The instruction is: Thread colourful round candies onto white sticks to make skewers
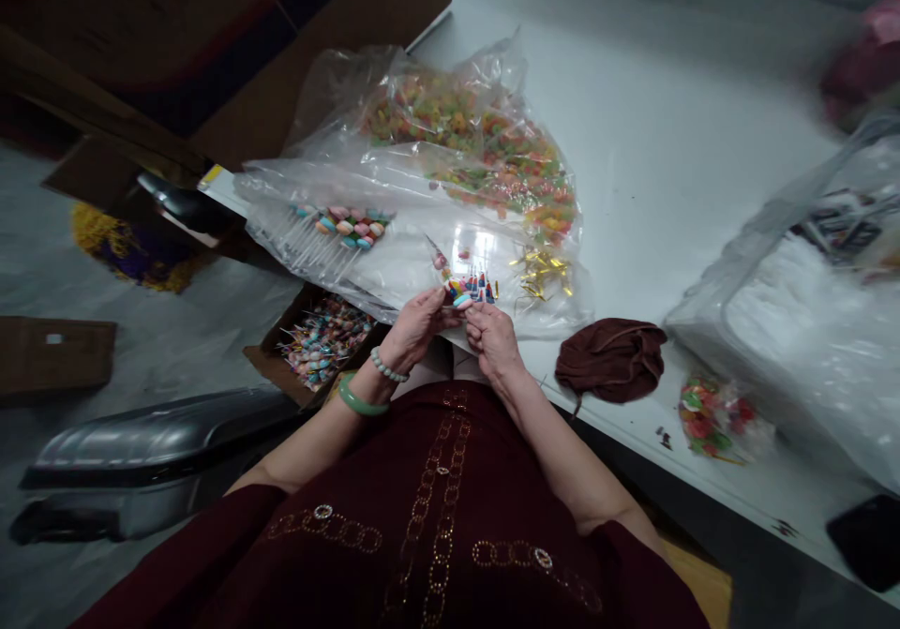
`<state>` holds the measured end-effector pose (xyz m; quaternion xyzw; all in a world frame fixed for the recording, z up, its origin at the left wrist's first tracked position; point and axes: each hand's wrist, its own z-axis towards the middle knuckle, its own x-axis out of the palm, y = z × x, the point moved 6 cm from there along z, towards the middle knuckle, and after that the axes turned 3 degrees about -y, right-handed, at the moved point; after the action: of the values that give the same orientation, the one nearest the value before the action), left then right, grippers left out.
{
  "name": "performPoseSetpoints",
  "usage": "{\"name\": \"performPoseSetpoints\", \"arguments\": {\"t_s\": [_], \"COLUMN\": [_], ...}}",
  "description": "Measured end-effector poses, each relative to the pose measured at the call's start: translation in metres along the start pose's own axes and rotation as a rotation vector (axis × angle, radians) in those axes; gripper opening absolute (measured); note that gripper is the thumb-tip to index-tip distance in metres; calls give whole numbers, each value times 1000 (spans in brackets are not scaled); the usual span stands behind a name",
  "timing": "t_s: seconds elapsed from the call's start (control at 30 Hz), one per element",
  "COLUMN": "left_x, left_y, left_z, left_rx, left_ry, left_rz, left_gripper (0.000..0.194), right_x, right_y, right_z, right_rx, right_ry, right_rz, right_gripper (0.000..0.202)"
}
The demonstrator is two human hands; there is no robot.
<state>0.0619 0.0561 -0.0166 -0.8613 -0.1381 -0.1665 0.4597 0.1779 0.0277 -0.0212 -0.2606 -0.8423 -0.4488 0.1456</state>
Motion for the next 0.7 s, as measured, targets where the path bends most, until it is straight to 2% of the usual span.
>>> {"name": "performPoseSetpoints", "arguments": {"t_s": [0.07, 0.17, 0.33, 0.43, 0.5, 0.57, 0.7], "left_x": [-9, -10, -3, -3, -7, -11, 1], "left_y": [-4, -8, -25, -27, -27, -22, -8], "left_z": [1, 0, -9, -9, -6, 0, 8], "left_rx": [81, 168, 463, 523, 503, 392, 12], "left_ry": [-90, -115, -193, -215, -224, -196, 64], "left_rz": [52, 168, 421, 487, 428, 252, -152], "left_gripper": [40, 29, 16, 16, 21, 25, 34], "right_x": [3, 4, 2, 2, 3, 4, 7], "right_y": [-3, -8, -13, -14, -14, -13, -17], "right_z": [0, -1, 0, -1, -1, -1, -4], "right_rx": [95, 221, 307, 330, 348, 373, 417], "right_ry": [74, 156, 200, 249, 287, 317, 352], "right_rz": [39, 84, 156, 187, 214, 236, 162], "right_gripper": [21, 17, 15, 14, 13, 13, 15]}}
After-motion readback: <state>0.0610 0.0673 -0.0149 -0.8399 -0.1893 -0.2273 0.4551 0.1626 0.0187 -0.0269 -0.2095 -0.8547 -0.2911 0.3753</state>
